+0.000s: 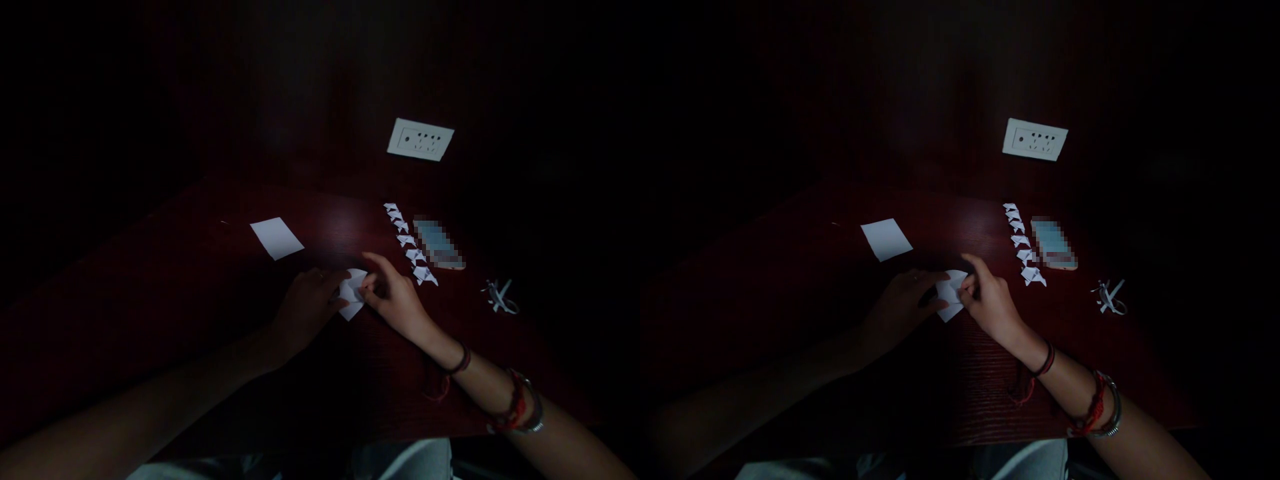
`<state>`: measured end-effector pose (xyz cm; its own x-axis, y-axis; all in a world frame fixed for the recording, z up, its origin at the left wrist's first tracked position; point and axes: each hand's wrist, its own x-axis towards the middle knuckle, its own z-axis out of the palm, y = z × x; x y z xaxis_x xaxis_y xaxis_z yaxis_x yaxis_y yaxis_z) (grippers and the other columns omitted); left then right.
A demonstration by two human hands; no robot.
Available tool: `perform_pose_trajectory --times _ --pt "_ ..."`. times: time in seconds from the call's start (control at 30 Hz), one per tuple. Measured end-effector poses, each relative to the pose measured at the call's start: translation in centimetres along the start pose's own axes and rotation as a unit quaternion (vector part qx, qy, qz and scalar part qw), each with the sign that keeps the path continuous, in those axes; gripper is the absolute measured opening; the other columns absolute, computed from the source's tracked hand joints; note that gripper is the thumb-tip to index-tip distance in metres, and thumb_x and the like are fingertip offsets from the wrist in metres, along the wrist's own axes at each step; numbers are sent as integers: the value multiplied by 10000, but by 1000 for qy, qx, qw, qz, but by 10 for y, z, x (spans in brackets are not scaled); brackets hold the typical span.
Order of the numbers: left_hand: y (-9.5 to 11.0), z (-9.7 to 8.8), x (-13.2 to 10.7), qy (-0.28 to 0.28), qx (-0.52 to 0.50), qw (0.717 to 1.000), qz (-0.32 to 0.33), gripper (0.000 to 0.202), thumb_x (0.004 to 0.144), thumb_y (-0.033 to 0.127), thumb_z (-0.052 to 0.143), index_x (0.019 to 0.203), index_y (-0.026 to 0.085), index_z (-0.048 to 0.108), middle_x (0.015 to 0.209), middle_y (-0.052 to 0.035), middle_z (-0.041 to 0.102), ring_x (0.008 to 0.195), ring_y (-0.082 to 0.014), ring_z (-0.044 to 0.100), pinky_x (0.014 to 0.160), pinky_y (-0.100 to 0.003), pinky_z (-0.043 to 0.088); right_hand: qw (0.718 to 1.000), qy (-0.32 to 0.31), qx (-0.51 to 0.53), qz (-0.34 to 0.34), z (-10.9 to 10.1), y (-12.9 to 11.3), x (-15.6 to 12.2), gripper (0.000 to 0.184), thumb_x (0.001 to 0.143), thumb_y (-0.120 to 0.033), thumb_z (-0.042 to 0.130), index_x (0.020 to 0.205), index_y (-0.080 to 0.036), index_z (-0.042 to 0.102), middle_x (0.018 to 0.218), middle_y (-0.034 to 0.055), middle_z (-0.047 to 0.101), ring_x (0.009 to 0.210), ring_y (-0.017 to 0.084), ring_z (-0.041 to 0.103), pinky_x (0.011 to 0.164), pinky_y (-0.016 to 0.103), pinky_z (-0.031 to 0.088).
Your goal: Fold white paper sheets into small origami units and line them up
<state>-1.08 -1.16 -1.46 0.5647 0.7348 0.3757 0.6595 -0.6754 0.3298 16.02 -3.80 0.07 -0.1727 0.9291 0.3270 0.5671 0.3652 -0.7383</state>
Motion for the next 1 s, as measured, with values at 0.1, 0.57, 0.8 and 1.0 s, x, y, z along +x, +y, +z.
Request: perform_pose_trajectory --times 0.1,0.57,0.8,1.0 --pt "4 -3 0 -14 52 999 6 410 762 240 568 1147 247 427 906 -22 582 819 -199 520 709 -334 390 1000 -15 10 17 3 6 1 558 682 -90 496 1210 -185 341 730 -14 587 610 92 536 622 233 447" --pt "0 -4 -1 -1 -42 996 -84 397 786 217 484 1168 230 377 831 9 608 684 -140 591 580 -237 446 999 -20 16 29 8 -2 1 516 697 -103 493 1198 -153 383 734 -1 625 628 98 577 626 228 462" --pt "2 -9 1 -5 -78 993 -92 333 787 195 480 1116 223 440 853 2 611 706 -135 592 608 -237 452 997 -57 -26 34 7 -11 -2 546 726 -160 504 1247 -147 340 742 4 650 620 105 591 588 214 452" --pt "2 -12 1 -38 -99 992 -66 234 789 142 430 995 211 517 882 5 595 748 -133 565 649 -244 440 996 -43 -55 56 7 -10 2 302 754 -199 494 1044 -141 555 686 7 636 602 105 574 571 216 424"
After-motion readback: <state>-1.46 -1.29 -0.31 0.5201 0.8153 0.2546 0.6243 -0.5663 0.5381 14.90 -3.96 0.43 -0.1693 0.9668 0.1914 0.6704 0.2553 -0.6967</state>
